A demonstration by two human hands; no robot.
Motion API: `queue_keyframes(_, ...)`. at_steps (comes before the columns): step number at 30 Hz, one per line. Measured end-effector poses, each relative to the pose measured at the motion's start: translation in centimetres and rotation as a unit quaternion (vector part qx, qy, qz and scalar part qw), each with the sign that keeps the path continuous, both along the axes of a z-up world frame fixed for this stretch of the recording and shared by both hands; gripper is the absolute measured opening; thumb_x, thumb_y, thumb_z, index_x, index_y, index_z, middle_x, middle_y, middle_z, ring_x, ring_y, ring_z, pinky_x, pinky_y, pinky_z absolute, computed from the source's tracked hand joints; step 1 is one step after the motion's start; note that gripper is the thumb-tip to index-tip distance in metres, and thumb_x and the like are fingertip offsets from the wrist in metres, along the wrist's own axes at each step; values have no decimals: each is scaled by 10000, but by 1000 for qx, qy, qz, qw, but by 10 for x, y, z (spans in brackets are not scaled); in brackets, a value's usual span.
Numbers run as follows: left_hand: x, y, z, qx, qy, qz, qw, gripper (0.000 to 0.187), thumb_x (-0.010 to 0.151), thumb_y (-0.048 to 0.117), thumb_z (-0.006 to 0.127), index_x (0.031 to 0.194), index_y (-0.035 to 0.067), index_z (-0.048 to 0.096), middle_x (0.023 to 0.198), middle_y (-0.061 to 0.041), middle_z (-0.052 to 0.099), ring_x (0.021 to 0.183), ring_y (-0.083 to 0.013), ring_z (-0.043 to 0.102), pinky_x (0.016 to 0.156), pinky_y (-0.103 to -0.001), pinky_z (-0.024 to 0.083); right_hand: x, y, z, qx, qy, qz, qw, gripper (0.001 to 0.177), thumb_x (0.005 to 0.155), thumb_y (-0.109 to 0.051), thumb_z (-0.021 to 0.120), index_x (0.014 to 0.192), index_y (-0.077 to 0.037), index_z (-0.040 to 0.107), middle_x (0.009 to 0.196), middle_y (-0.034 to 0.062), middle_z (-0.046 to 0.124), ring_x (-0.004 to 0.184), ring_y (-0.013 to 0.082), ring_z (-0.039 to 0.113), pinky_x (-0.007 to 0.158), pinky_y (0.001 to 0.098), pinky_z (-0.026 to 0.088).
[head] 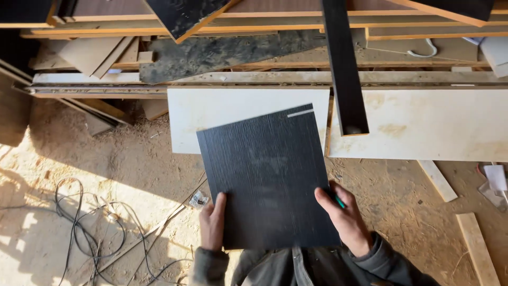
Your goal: Cutting a wood panel with a jigsaw and measuring it with a ruler and pencil.
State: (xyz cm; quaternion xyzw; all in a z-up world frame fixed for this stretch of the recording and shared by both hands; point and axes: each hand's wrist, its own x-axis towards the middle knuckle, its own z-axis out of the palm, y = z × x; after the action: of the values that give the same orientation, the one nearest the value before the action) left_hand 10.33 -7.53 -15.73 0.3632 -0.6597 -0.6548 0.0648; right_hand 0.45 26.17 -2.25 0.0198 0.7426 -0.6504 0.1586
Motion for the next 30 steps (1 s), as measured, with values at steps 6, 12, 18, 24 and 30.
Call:
queue_keyframes(6,-100,33,178,-517,135,-177,826,867,872,446,784,1467,-80,436,1487,-354,452,1401,-459,425,1133,-512,390,27,41,-40,-62,-86,-14,994,238,997,-275,655,862,-81,620,744,-84,451,695,59,426,635,266,373)
queue_keyframes(12,-198,83,169,-534,128,-370,750,762,967,570,671,1427,-18,520,1457,-229,559,1372,-421,503,1149,-519,375,27,48,-20,-222,-187,-20,957,284,952,-291,611,1121,-65,647,762,-27,583,644,109,532,574,317,452)
queue_keyframes(18,-240,137,172,-302,-116,-585,744,551,865,618,632,1152,157,723,985,-151,775,948,-324,732,877,-452,543,59,94,-67,-151,-214,-31,964,321,996,-231,620,1198,16,649,830,15,643,705,106,570,623,280,458)
queue_keyframes(24,-236,162,159,-328,-23,-580,746,518,860,564,702,1191,168,740,920,-138,779,848,-323,749,791,-435,570,64,115,-80,-201,-297,-38,933,341,940,-173,625,1240,-14,655,821,7,638,705,100,565,641,281,470)
queue_keyframes(30,-241,181,168,-302,28,-571,763,468,876,413,740,1320,268,707,955,-97,792,787,-276,757,756,-397,583,59,148,-93,-142,-251,28,957,350,990,-278,630,1190,8,654,727,38,634,608,122,549,579,298,466)
